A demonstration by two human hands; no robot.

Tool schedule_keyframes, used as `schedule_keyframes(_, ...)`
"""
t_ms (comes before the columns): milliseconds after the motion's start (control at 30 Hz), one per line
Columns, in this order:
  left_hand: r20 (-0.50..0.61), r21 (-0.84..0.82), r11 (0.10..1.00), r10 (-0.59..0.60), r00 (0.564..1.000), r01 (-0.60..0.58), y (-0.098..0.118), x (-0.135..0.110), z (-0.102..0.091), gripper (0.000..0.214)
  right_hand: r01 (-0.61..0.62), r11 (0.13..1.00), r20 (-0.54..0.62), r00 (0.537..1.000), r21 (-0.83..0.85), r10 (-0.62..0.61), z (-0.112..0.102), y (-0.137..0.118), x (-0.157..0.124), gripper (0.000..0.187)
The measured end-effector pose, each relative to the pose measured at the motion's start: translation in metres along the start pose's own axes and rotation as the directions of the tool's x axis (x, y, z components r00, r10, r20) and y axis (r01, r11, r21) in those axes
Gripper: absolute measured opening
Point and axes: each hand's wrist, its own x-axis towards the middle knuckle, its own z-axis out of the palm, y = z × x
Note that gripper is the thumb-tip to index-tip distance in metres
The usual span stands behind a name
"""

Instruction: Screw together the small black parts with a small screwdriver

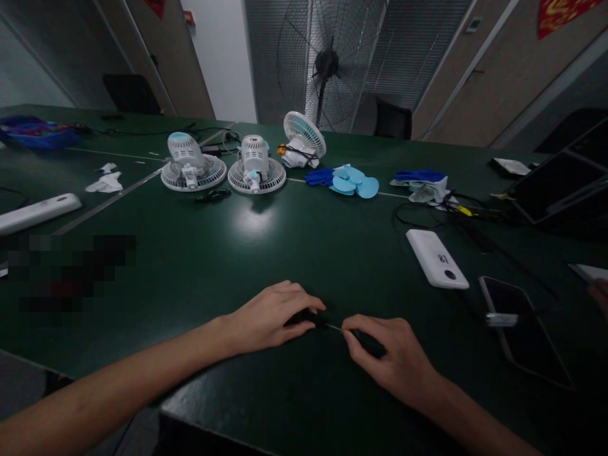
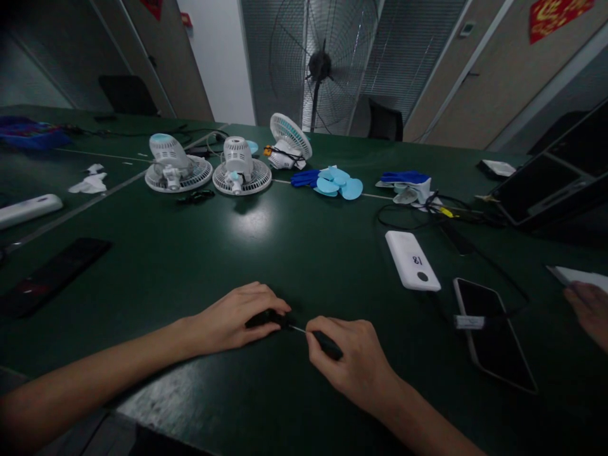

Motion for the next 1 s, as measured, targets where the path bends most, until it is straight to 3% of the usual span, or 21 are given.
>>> schedule_keyframes(300,-0.001,0.123,0.991,-0.054,0.999,0.054,-0.012,-0.008,-0.015,0.032,0.001,1.0,-0.005,1.0,-0.019,-0.001,0.0,0.001,-0.001,0.016)
schedule_keyframes(467,-0.109,0.269,0.941,-0.183,0.977,0.207,-0.057,-0.027,-0.059,0.032,0.016,1.0,0.007,1.0,0.018,-0.016,-0.001,0.0,0.0,0.017)
schedule_keyframes(533,-0.203,0.315,0.882,-0.298,0.933,0.35,-0.086,-0.046,-0.086,0.037,0.018,0.999,0.014,1.0,0.033,-0.019,-0.001,0.001,-0.001,0.017)
schedule_keyframes(633,-0.412,0.333,0.761,-0.413,0.812,0.556,-0.128,-0.084,-0.127,0.045,0.012,0.999,0.019,1.0,0.042,-0.013,-0.001,0.001,-0.001,0.017)
schedule_keyframes(700,-0.514,0.334,0.674,-0.456,0.727,0.659,-0.148,-0.108,-0.146,0.05,0.015,0.999,0.02,1.0,0.042,-0.016,-0.001,0.001,-0.001,0.018)
schedule_keyframes(767,-0.563,0.329,0.622,-0.474,0.676,0.71,-0.158,-0.126,-0.157,0.054,0.016,0.999,0.02,1.0,0.031,-0.017,-0.001,0.0,-0.001,0.018)
schedule_keyframes(833,-0.568,0.329,0.617,-0.476,0.671,0.715,-0.157,-0.132,-0.158,0.057,0.01,1.0,0.019,1.0,0.019,-0.011,-0.001,-0.001,-0.001,0.018)
schedule_keyframes(1000,-0.484,0.299,0.713,-0.46,0.745,0.634,-0.139,-0.11,-0.141,0.054,0.014,0.999,0.032,0.999,0.041,-0.015,-0.003,-0.002,-0.001,0.018)
